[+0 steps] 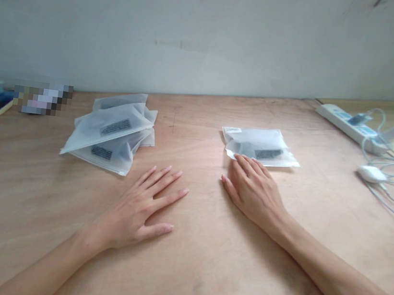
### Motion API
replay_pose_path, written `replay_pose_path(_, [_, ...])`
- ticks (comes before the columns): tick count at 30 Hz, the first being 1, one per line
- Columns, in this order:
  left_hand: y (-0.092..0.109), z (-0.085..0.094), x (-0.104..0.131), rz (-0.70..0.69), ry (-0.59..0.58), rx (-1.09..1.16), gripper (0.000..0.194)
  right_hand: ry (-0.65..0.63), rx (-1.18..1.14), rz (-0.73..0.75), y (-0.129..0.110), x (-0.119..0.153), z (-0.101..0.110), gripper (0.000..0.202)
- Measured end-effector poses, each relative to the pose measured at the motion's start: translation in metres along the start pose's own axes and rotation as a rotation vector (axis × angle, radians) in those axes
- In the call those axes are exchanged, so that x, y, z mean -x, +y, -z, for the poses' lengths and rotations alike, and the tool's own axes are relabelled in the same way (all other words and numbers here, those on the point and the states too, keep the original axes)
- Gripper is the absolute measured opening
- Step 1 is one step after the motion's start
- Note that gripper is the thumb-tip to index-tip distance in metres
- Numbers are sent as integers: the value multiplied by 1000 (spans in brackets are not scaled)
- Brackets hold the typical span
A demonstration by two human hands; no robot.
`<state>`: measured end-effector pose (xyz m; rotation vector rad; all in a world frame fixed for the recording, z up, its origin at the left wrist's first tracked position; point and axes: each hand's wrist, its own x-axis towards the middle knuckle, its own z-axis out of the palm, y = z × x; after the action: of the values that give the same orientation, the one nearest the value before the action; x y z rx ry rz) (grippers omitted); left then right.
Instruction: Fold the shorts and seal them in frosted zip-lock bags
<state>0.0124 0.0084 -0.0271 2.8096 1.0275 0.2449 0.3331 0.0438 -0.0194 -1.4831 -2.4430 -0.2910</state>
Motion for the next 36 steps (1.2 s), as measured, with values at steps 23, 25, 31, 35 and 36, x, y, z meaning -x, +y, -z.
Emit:
replay_pose_path(23, [14,12,-9,-275,478,119,30,-40,-417,628,-46,22,6,55])
replay_pose_path(25, [14,12,-9,-262,495,122,27,-51,-426,636,-46,21,7,53])
replay_pose_path(31, [12,13,-9,-266,519,106,26,-68,-447,654,-47,20,7,55])
replay_pose_path(35, [9,9,-7,-248,507,97,30,-114,-484,647,-47,20,8,59])
replay_pose_path(36, [9,8,-6,-242,504,93,31,-139,-497,643,-47,20,8,61])
